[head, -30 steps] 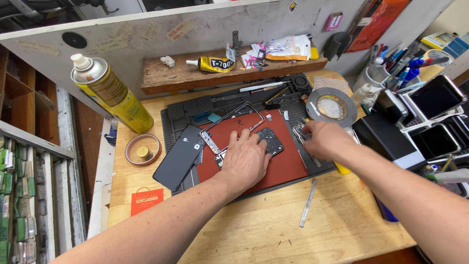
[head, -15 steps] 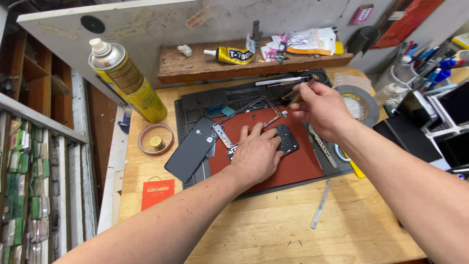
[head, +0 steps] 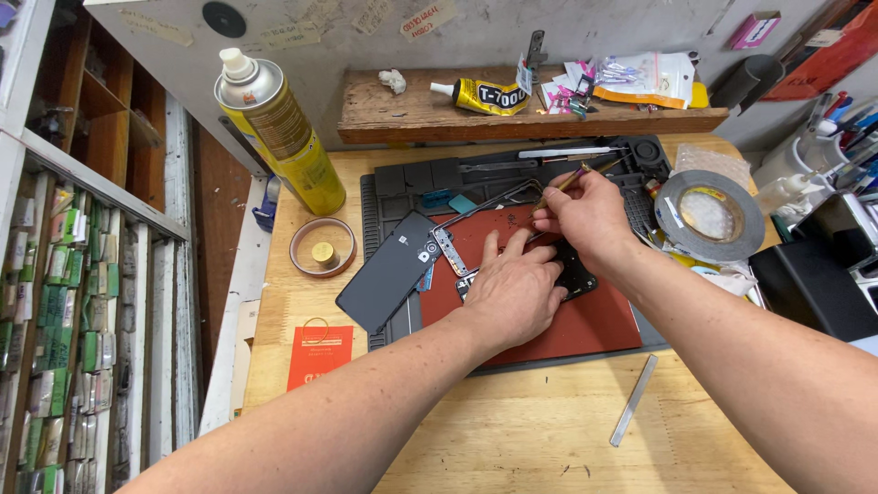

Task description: The person disassembles a smartphone, removes the back cover, and uses a screwdriver to remove screws from the internal frame. They then reassemble the phone by placing the back cover back on and securing it with screws.

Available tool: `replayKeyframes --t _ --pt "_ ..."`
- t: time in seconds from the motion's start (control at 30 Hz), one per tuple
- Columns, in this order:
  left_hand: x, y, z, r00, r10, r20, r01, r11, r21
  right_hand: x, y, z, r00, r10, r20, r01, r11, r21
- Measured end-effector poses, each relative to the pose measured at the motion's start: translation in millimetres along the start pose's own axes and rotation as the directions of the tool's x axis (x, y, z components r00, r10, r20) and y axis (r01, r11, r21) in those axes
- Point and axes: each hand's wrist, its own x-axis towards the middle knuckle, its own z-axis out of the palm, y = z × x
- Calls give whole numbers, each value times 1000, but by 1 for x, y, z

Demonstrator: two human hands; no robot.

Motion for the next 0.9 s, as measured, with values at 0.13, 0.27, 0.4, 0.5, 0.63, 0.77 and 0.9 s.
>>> replayKeyframes --t 0.13,0.27,0.4,0.5,0.63,0.77,0.9 --pt "2 3 -5 998 -40 50 40 999 -2 3 7 -4 1000 13 -14 -12 998 62" --pt "8 7 -5 997 -62 52 63 997 -37 -2 7 -25 996 -20 -87 36 982 184" --pt "16 8 2 963 -257 -80 231 942 -245 -17 4 -51 978 87 -188 -22 947 322" --pt "22 6 9 928 -351 -122 290 888 -356 -34 8 -58 965 138 -223 -43 922 386" --pt "24 0 13 924 -364 -115 297 874 -384 -51 19 -49 959 178 -219 -53 876 479" --pt "23 0 12 917 -392 -73 343 869 -356 -57 22 -38 952 177 -249 -32 867 497" --pt "23 3 11 908 -414 -70 365 861 -355 -59 20 -32 944 186 -273 -38 883 468"
